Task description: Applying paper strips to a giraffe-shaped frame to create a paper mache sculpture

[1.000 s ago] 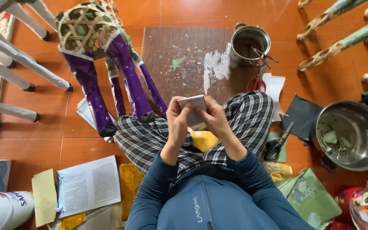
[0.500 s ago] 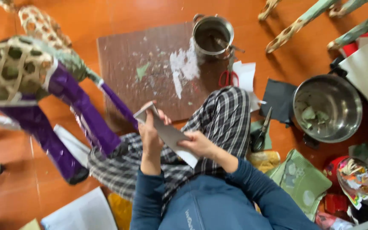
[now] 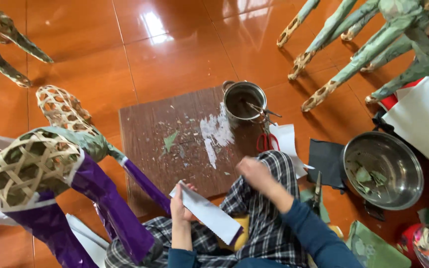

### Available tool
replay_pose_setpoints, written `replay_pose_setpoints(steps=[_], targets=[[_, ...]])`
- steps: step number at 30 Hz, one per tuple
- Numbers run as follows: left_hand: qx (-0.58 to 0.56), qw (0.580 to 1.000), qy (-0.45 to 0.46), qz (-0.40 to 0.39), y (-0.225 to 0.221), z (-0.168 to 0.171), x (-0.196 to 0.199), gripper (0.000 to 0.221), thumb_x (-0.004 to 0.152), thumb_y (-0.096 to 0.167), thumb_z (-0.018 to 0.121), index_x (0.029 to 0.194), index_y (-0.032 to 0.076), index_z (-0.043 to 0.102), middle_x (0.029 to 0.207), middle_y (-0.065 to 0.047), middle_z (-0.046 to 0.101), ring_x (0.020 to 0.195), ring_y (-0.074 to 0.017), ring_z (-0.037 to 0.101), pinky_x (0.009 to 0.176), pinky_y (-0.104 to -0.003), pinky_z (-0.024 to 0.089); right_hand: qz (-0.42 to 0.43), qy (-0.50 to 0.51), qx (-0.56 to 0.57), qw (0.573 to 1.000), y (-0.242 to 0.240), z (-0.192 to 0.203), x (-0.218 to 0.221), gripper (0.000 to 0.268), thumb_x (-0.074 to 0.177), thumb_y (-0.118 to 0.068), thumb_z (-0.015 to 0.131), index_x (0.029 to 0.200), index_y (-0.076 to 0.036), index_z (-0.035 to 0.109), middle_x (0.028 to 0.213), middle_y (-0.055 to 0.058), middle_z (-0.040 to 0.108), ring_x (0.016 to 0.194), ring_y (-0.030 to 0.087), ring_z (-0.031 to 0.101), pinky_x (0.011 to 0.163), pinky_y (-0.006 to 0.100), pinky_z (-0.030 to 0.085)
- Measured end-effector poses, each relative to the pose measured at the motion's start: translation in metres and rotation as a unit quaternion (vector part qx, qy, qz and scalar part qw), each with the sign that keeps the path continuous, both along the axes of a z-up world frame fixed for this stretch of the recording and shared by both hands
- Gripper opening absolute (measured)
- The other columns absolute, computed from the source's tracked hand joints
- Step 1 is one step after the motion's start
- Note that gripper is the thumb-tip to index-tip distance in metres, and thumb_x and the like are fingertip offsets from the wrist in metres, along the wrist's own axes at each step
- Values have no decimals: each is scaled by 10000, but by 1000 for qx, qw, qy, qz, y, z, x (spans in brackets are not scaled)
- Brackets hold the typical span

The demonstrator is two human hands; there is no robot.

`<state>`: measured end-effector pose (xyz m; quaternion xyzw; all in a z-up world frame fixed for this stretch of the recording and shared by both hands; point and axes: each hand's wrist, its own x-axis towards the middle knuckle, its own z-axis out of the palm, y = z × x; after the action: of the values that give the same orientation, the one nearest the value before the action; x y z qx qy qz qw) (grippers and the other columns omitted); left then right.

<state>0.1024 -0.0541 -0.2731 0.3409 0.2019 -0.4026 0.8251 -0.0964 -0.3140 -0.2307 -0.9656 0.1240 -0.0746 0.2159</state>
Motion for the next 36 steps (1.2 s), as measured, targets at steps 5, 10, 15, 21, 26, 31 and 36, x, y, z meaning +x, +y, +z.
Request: replay_pose_setpoints(steps=[5, 10, 15, 21, 26, 31, 36], targets=[[58, 992, -49, -100, -10, -4, -14, 475, 957, 68, 560, 1397, -90, 644, 1256, -292, 754, 1117, -372, 707, 971, -459, 545, -382, 151, 57, 910, -144, -87, 23, 346, 952, -260, 698, 1162, 14, 675, 1202, 297, 708, 1083, 530, 697, 968, 574, 582], [93, 993, -1, -71, -13, 11, -18, 564, 939, 90, 400, 1427, -131, 579, 1288, -331, 723, 1180, -403, 679, 972, -472, 520, -443, 269, 78, 852, -168, -113, 53, 384, 980, -117, 605, 1330, 18, 684, 1279, 291, 707, 1150, 472, 728, 972, 542, 615], [117, 990, -4, -73, -13, 9, -17, 542, 998, 154, 392, 1363, -173, 625, 1193, -326, 723, 1101, -401, 687, 954, -486, 514, -502, 349, 129, 781, -174, -78, 64, 519, 920, -110, 814, 1385, 91, 698, 1545, 244, 501, 1316, 406, 565, 1011, 551, 557], [118, 990, -50, -53, -12, -15, -15, 342, 971, 30, 537, 1289, 5, 662, 1249, -220, 650, 1104, -340, 560, 971, -470, 441, -488, 255, 180, 816, -202, -135, 45, 1022, 950, -104, 597, 1790, -250, 35, 1353, 303, 721, 1260, 490, 696, 1047, 532, 554], [113, 982, -125, -87, -6, 0, -24, 344, 956, 21, 757, 1298, 22, 724, 1172, -128, 734, 1034, -255, 664, 932, -391, 474, -558, -199, 479, 647, -178, -98, 7, 711, 972, -210, 641, 1620, -224, 348, 925, 154, 646, 506, 182, 494, 392, 302, 325], [77, 976, -173, -107, 14, 6, -36, 352, 942, 4, 792, 1294, 1, 770, 1128, -127, 791, 978, -232, 709, 889, -356, 526, -381, -408, 570, 603, -120, -25, -88, 547, 1020, -29, 642, 1515, -140, 438, 930, 41, 646, 690, 116, 639, 599, 229, 568], [92, 959, -252, -90, 4, 71, -56, 366, 840, 5, 931, 1186, 75, 831, 920, -70, 786, 826, -164, 736, 765, -334, 630, -263, -369, 546, 705, -6, 60, -146, 211, 1069, -157, 520, 1187, -23, 633, 500, 212, 546, 351, 266, 595, 363, 300, 526]])
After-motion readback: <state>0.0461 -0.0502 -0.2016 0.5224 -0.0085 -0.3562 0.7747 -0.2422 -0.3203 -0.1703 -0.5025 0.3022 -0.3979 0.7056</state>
